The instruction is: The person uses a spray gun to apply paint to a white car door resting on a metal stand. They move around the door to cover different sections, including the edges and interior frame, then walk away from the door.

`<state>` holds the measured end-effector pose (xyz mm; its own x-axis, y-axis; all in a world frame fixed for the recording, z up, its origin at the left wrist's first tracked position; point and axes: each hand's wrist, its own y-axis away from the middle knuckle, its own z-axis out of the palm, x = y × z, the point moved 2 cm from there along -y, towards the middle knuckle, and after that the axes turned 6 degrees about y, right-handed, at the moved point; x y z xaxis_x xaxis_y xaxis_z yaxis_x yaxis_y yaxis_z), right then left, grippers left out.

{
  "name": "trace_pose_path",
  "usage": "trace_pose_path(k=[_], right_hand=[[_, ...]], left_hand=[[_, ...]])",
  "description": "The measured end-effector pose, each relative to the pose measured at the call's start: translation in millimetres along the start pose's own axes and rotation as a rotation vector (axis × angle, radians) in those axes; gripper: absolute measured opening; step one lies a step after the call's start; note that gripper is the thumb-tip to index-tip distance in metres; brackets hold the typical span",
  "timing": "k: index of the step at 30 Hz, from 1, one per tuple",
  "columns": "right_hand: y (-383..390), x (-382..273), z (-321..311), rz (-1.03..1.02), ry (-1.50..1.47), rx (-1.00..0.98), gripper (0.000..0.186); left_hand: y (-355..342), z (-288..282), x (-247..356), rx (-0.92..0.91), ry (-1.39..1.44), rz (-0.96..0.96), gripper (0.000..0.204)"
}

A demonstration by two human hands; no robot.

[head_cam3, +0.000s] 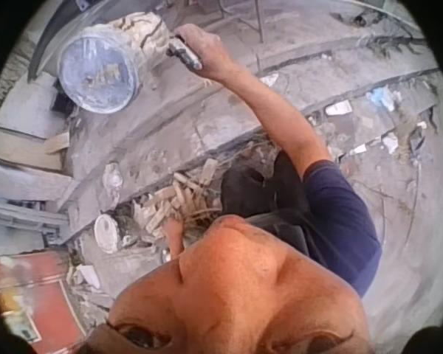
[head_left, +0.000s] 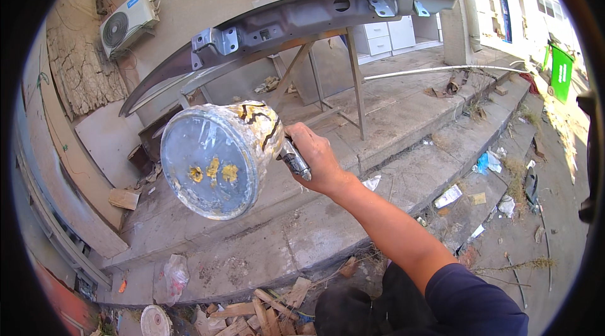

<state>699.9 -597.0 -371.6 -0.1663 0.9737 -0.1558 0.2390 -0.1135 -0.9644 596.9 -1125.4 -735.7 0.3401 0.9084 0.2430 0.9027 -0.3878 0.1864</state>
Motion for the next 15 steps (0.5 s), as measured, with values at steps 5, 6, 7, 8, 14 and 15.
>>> trace_pose_path(k=[5,6,7,8,14,15], right_hand=[[27.6,41.9,-59.9,0.079,-0.071,0.144,0.054],[38.5,53.0,-74.5,0.103,-0.02,0.152,0.057],[51.0,63.7,-84.2,0.13,0.02,0.163,0.06],[61.6,74.2,-98.3,0.154,0.068,0.17,0.064],[87.2,124.9,-181.2,0.05,0.653,0.37,0.034],[78.8,112.6,-192.3,0.042,0.6,0.435,0.029]], left_hand=[[-14.5,20.3,-30.7,0.015,-0.06,0.041,0.067],[-16.6,24.7,-29.8,0.024,-0.059,0.065,0.066],[-15.3,25.2,-34.3,0.036,-0.065,0.079,0.065],[-15.5,27.7,-35.8,0.046,-0.066,0.098,0.065],[-27.7,53.7,-59.6,0.033,-0.117,0.177,0.062],[-27.2,54.1,-66.5,0.03,-0.126,0.17,0.062]])
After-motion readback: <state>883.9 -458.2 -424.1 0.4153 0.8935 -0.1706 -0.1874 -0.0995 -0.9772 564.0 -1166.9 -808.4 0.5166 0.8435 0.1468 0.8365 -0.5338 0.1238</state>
